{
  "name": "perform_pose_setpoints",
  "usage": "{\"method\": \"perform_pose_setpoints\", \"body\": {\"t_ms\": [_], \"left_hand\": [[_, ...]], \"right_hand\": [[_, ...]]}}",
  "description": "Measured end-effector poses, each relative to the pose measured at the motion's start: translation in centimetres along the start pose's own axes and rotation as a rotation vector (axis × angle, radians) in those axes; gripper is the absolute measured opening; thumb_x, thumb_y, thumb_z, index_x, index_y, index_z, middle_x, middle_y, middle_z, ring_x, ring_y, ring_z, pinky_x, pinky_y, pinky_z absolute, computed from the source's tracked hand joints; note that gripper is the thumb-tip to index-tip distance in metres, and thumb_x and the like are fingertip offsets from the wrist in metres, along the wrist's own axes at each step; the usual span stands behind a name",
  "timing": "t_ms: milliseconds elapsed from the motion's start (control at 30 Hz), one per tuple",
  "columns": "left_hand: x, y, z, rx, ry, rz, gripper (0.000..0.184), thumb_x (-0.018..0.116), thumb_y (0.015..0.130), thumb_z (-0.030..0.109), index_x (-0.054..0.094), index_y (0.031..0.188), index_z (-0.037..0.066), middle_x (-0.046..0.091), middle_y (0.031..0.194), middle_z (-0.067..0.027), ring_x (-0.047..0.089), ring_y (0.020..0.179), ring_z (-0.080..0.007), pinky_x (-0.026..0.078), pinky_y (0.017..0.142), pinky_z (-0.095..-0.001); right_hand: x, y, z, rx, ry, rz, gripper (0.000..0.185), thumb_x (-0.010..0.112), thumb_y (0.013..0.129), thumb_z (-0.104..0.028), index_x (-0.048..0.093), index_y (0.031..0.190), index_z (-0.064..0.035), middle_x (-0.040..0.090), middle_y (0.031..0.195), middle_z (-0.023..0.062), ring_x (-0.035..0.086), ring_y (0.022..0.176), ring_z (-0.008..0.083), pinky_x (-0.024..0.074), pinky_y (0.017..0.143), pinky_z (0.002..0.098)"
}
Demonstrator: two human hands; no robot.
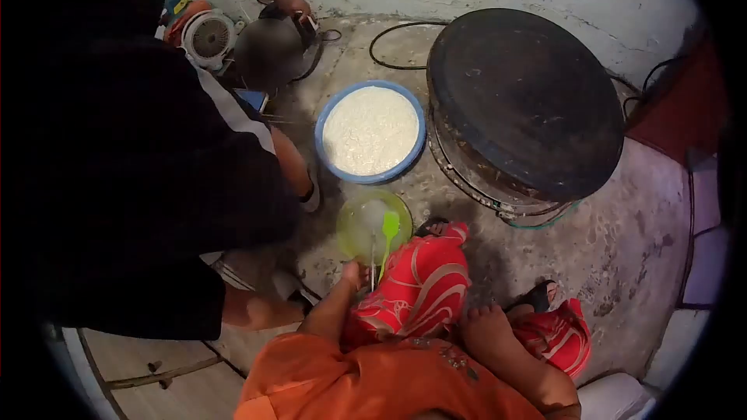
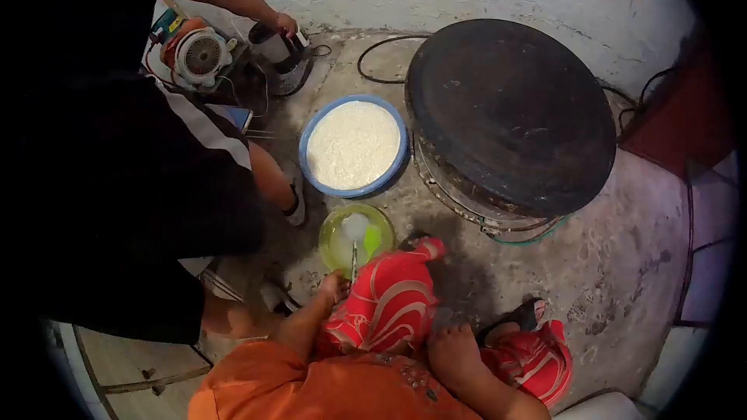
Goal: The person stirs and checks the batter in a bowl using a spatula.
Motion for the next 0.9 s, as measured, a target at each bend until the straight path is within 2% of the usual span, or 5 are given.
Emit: {"method": "perform_pose_setpoints", "body": {"t_ms": [233, 400, 633, 700, 900], "left_hand": [[-0.1, 1.3, -0.8, -0.064, 0.036, -0.131, 0.031, 0.048, 0.086, 0.037, 0.058, 0.091, 0.008, 0.056, 0.075, -0.0073, 0.051, 0.068, -0.0233, 0.044, 0.065, -0.0372], [-0.7, 1.5, -0.7, -0.074, 0.002, -0.098, 0.023, 0.053, 0.083, 0.037, 0.053, 0.082, 0.014, 0.052, 0.061, -0.0023, 0.049, 0.05, -0.0175, 0.039, 0.042, -0.0327], [-1.6, 3.0, -1.1, -0.026, 0.024, 0.026, 0.026, 0.052, 0.085, 0.039, 0.053, 0.082, 0.014, 0.051, 0.059, -0.0018, 0.047, 0.047, -0.0162, 0.038, 0.041, -0.0318], [-1.8, 5.4, -1.9, -0.052, -0.073, -0.126, 0.031, 0.053, 0.087, 0.035, 0.058, 0.09, 0.005, 0.057, 0.075, -0.0097, 0.051, 0.06, -0.0245, 0.047, 0.059, -0.0399], [-1.9, 3.1, -1.1, -0.049, 0.059, 0.013, 0.042, 0.05, 0.088, 0.038, 0.053, 0.104, -0.001, 0.057, 0.088, -0.0121, 0.052, 0.072, -0.0261, 0.047, 0.071, -0.0409]], "right_hand": [[0.3, 0.0, 0.0, 0.003, -0.017, -0.057, 0.022, 0.046, 0.081, -0.019, 0.063, 0.088, -0.0064, 0.062, 0.087, 0.0114, 0.058, 0.086, 0.0271, 0.0397, 0.078, 0.0383], [0.1, 0.0, -0.1, 0.0, -0.018, -0.02, 0.022, 0.046, 0.082, -0.018, 0.063, 0.088, -0.0061, 0.062, 0.087, 0.011, 0.058, 0.086, 0.027, 0.0397, 0.078, 0.0377], [0.0, 0.0, -0.1, -0.023, -0.032, -0.053, 0.023, 0.046, 0.082, -0.018, 0.063, 0.091, -0.0052, 0.062, 0.088, 0.0118, 0.058, 0.085, 0.0265, 0.0399, 0.076, 0.0374], [0.1, 0.1, -0.1, -0.025, -0.03, -0.045, 0.023, 0.046, 0.081, -0.018, 0.063, 0.091, -0.0051, 0.062, 0.088, 0.0119, 0.058, 0.085, 0.0265, 0.04, 0.076, 0.0375], [0.2, 0.1, -0.1, -0.016, -0.048, -0.102, 0.024, 0.045, 0.083, -0.019, 0.062, 0.094, -0.006, 0.062, 0.092, 0.0119, 0.058, 0.089, 0.027, 0.0392, 0.079, 0.0378]]}}
Point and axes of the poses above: each hand's wrist, its own y-axis towards the middle knuckle, its own x-axis out of the palm, z = x × y, the point moved 7 cm from there along y, towards the middle knuckle
